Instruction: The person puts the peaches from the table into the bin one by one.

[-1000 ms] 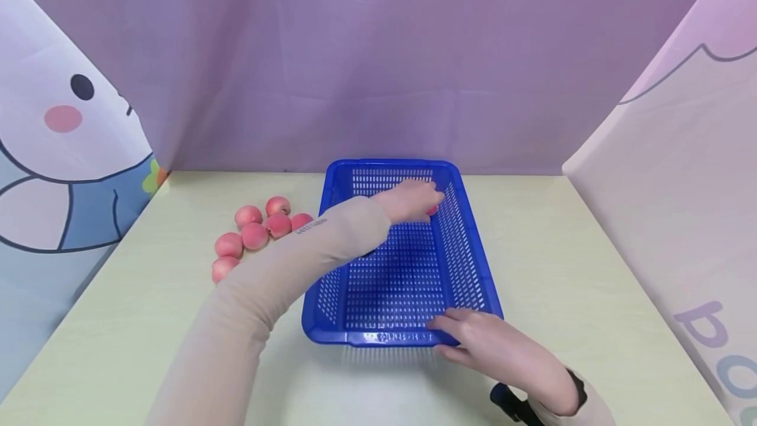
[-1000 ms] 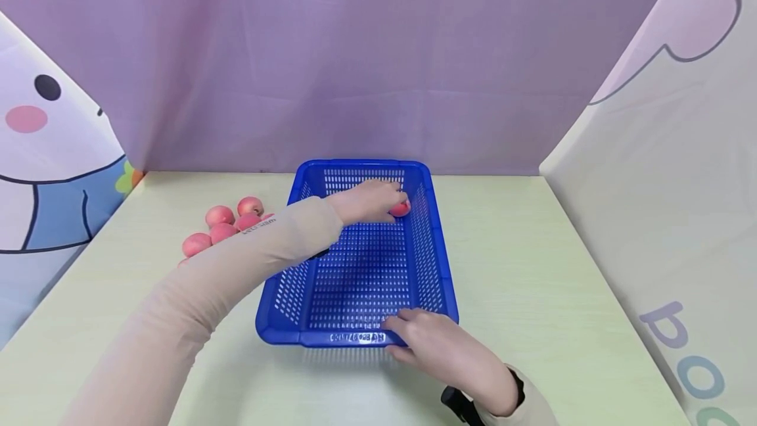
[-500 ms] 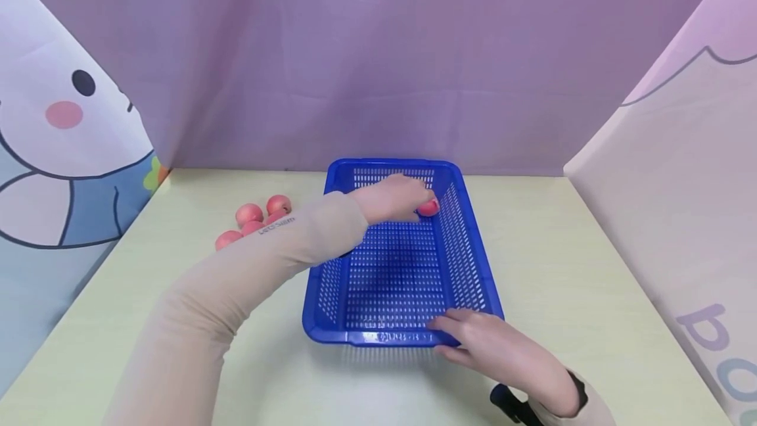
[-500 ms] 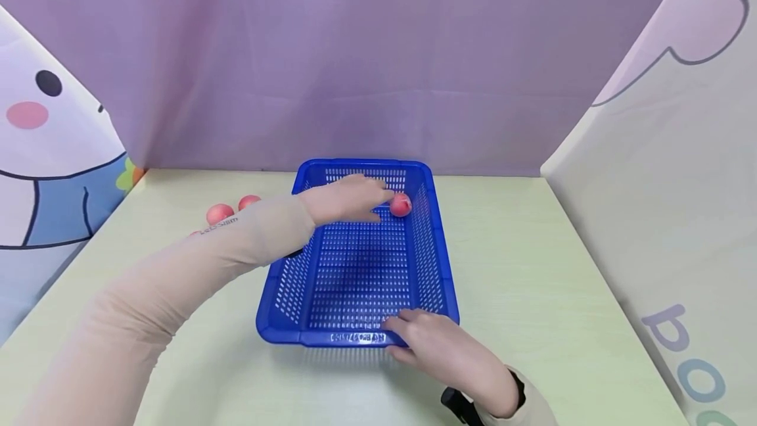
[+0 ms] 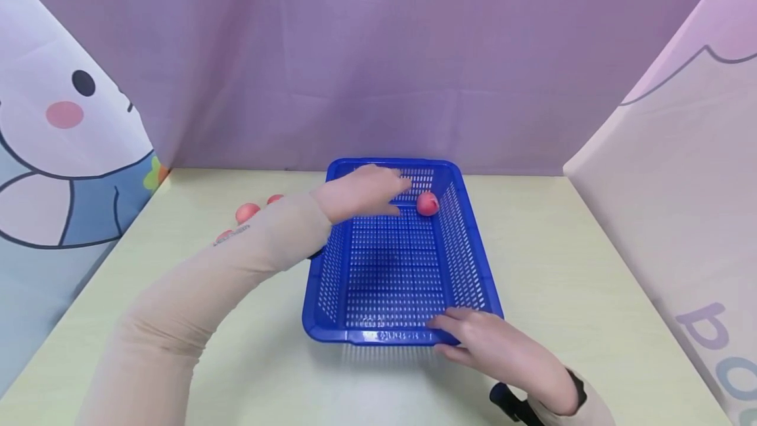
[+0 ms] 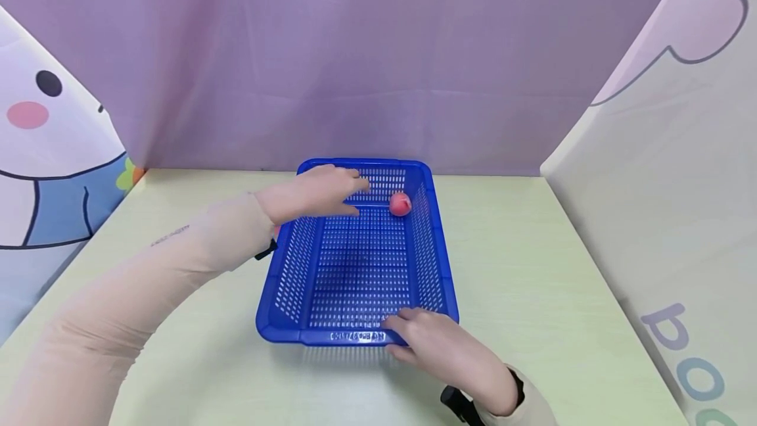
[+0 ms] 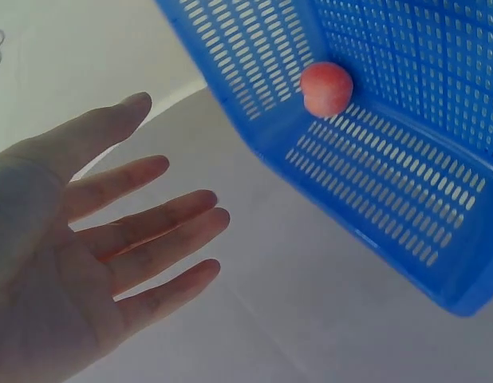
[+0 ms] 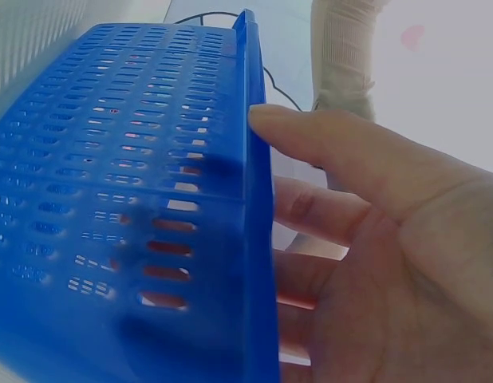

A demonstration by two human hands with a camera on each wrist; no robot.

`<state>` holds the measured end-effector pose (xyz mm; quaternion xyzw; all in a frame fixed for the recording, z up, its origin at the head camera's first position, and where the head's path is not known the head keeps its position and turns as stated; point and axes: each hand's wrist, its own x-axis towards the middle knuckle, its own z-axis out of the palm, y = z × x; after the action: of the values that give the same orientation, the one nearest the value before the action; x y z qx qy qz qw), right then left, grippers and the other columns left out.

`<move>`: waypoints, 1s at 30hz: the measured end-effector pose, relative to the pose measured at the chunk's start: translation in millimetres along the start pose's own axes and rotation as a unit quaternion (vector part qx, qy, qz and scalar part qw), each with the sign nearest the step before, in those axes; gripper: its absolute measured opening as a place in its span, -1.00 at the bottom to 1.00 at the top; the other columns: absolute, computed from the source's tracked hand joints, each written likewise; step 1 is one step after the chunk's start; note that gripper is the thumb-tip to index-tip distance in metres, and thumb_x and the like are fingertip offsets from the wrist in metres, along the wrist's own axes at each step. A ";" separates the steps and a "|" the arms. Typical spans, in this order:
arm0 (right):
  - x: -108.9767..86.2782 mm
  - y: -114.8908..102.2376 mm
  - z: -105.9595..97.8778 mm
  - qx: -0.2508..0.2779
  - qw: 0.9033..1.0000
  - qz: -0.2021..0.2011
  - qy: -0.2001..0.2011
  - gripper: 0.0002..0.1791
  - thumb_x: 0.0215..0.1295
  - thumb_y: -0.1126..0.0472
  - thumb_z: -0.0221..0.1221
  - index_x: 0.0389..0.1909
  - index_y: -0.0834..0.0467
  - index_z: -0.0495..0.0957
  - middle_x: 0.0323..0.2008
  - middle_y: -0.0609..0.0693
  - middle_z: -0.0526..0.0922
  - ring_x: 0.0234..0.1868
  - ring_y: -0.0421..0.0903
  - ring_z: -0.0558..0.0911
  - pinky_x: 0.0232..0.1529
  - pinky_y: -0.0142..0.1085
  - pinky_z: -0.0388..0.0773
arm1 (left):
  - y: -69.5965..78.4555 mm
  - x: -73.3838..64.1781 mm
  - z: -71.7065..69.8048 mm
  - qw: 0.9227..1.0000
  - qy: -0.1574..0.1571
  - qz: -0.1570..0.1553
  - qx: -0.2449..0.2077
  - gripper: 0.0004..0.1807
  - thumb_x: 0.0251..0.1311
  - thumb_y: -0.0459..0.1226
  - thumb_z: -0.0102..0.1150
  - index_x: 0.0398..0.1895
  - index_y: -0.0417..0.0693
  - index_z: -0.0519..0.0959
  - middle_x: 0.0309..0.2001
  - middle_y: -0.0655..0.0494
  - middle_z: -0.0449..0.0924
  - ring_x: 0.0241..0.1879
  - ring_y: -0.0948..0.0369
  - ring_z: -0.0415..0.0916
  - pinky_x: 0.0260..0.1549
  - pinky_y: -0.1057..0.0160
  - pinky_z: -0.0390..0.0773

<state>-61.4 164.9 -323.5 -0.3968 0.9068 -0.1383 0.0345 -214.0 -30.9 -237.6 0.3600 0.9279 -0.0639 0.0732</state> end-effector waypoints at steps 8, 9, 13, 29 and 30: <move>0.0 -0.6 -0.2 -0.001 1.000 0.000 0.002 -0.74 0.12 0.14 0.14 -0.18 0.17 0.53 -0.36 -0.08 0.56 -0.36 -0.23 0.54 -0.35 -0.38 0.52 | -19.2 -28.2 -3.8 0.999 0.040 -0.007 0.001 -0.49 0.08 -0.07 0.13 0.08 -0.10 0.40 0.00 -0.03 0.47 -0.01 0.09 0.41 -0.07 0.10 0.42; 0.0 -0.8 -0.2 -0.002 1.000 0.000 0.002 -0.74 0.12 0.14 0.14 -0.18 0.17 0.53 -0.36 -0.08 0.56 -0.35 -0.22 0.54 -0.35 -0.38 0.52 | -21.8 -31.9 -3.3 0.999 0.047 -0.007 0.000 -0.50 0.07 -0.07 0.14 0.06 -0.11 0.41 -0.03 -0.04 0.48 -0.04 0.09 0.43 -0.10 0.10 0.44; -0.2 -1.2 0.3 -0.002 1.000 -0.002 0.004 -0.74 0.12 0.14 0.14 -0.18 0.17 0.53 -0.36 -0.08 0.55 -0.35 -0.22 0.54 -0.35 -0.38 0.52 | -30.8 -47.7 0.9 0.998 0.066 -0.007 -0.001 -0.50 0.07 -0.09 0.15 0.04 -0.16 0.41 -0.10 -0.07 0.50 -0.11 0.07 0.45 -0.17 0.12 0.46; -0.9 -1.3 1.5 -0.006 1.000 -0.008 0.013 -0.74 0.12 0.14 0.14 -0.19 0.17 0.53 -0.38 -0.10 0.55 -0.38 -0.24 0.53 -0.37 -0.40 0.52 | -65.8 -110.5 47.4 0.986 0.144 -0.064 -0.060 -0.64 -0.01 -0.30 0.22 -0.09 -0.23 0.49 -0.31 -0.08 0.53 -0.36 0.06 0.49 -0.28 0.12 0.49; -1.0 -1.5 1.5 -0.006 1.000 -0.009 0.013 -0.74 0.11 0.14 0.15 -0.19 0.17 0.53 -0.38 -0.10 0.55 -0.38 -0.24 0.53 -0.37 -0.40 0.51 | -68.6 -113.8 51.7 0.985 0.155 -0.058 -0.056 -0.65 -0.02 -0.31 0.23 -0.12 -0.24 0.50 -0.32 -0.08 0.53 -0.38 0.06 0.50 -0.30 0.13 0.50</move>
<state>-59.4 164.3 -324.6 -0.4029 0.9045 -0.1384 0.0187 -172.7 -165.0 -263.2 0.3061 0.9495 0.0407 -0.0557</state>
